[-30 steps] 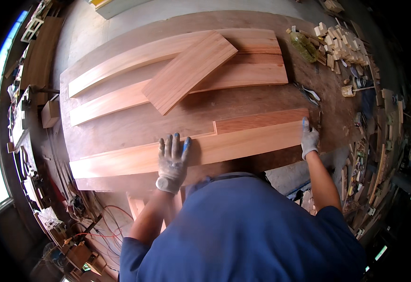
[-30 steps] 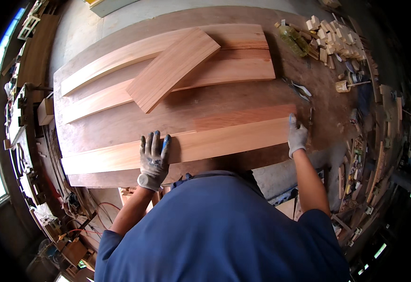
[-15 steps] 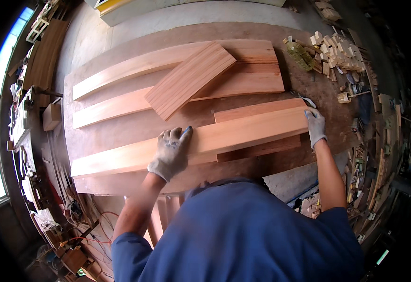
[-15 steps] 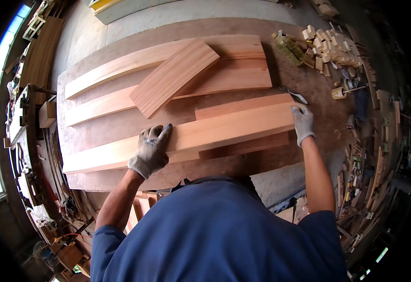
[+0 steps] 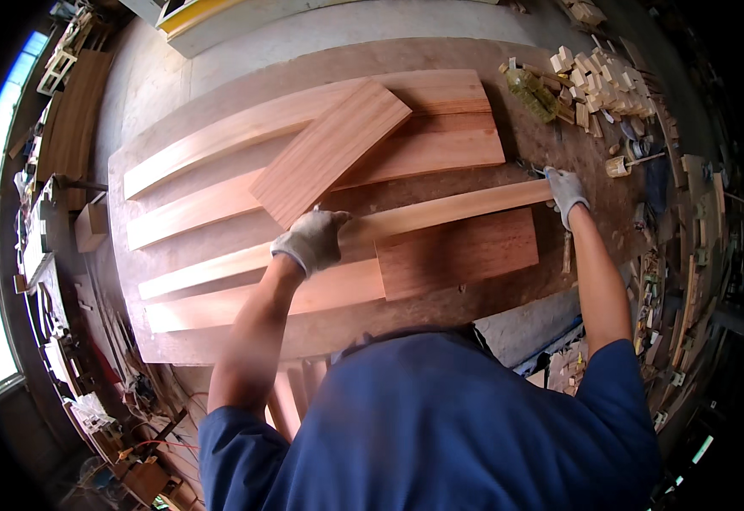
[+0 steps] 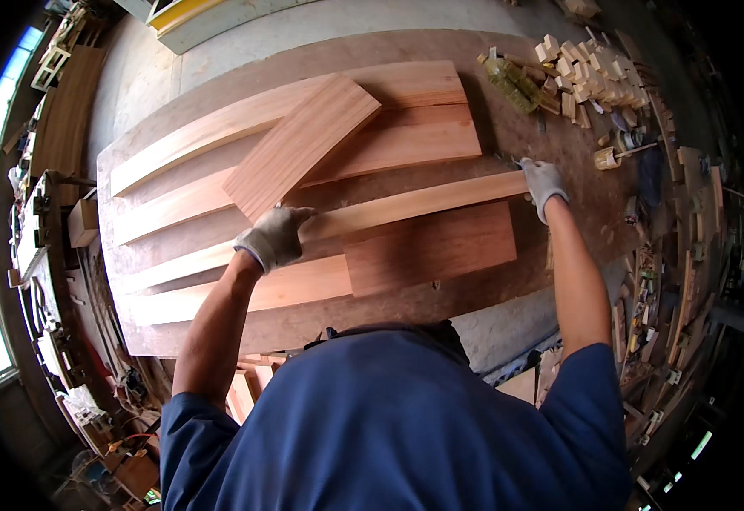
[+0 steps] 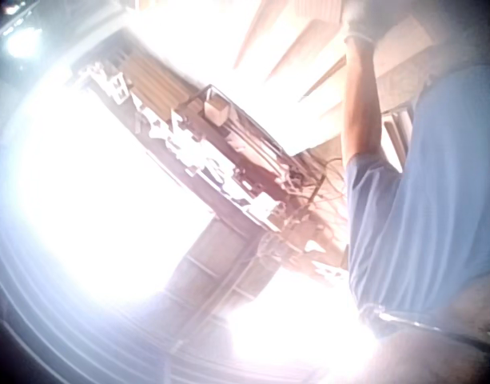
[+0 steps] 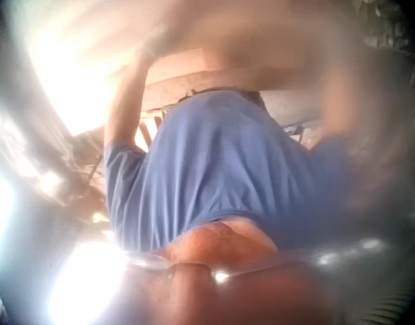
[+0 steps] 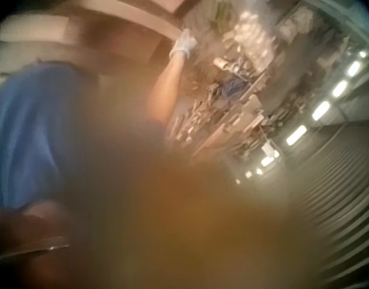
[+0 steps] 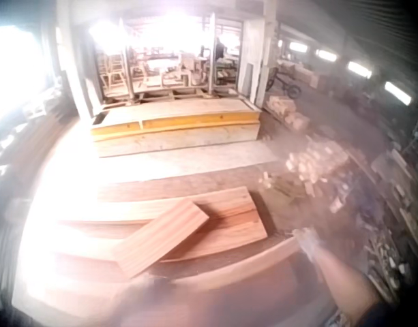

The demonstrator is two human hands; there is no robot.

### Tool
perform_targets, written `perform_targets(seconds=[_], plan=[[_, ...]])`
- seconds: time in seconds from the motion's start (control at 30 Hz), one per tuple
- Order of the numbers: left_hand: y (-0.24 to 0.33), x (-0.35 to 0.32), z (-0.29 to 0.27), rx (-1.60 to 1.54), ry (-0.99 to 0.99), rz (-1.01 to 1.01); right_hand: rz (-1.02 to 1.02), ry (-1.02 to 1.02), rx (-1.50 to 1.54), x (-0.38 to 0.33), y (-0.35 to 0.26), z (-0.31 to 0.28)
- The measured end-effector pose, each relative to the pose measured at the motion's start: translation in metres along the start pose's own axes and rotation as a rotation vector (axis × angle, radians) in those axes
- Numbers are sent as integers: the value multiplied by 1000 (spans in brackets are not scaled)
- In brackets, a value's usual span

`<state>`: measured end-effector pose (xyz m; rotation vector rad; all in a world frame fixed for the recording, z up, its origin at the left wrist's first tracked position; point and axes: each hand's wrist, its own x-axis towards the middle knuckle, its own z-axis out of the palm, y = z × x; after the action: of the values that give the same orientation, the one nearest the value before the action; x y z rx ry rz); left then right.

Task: The person arranges several long, reddish-brown wooden planks on a large workbench. They pick up planks from a nearby pile, place them on the table, and adjust their positions to align them neatly. The person also uses a small tool to scrape or clean the surface of one plank before continuing to stack and organize the wood.

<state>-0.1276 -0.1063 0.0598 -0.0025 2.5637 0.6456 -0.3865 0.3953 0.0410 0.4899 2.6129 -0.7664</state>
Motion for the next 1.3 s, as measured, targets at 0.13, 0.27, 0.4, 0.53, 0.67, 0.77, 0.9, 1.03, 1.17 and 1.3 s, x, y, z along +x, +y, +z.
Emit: perform_targets(seconds=[0.13, 0.27, 0.4, 0.53, 0.67, 0.77, 0.9, 1.03, 1.17, 1.3], plan=[[10, 1, -11, 34, 53, 37, -43, 19, -143, 1, 9, 14], [12, -5, -2, -116, 117, -25, -66, 28, -107, -17, -3, 13], [1, -23, 28, -197, 455, 85, -157, 117, -250, 0, 23, 14], [3, -51, 47, -66, 774, 115, -433, 337, -283, 3, 54, 26], [12, -95, 105, -46, 852, 111, -283, 343, -120, -26, 72, 37], [17, -114, 161, -121, 710, 71, -209, 308, -172, -59, 79, 45], [22, -119, 194, -33, 523, 29, -141, 92, -303, -103, 91, 58], [28, -113, 187, -136, 575, 37, -187, 122, -335, -152, 54, 69], [27, -97, 132, -161, 867, 92, -160, 28, -47, -130, 83, 75], [-4, -67, 61, -51, 972, -47, -152, 43, -124, -137, 68, 71]])
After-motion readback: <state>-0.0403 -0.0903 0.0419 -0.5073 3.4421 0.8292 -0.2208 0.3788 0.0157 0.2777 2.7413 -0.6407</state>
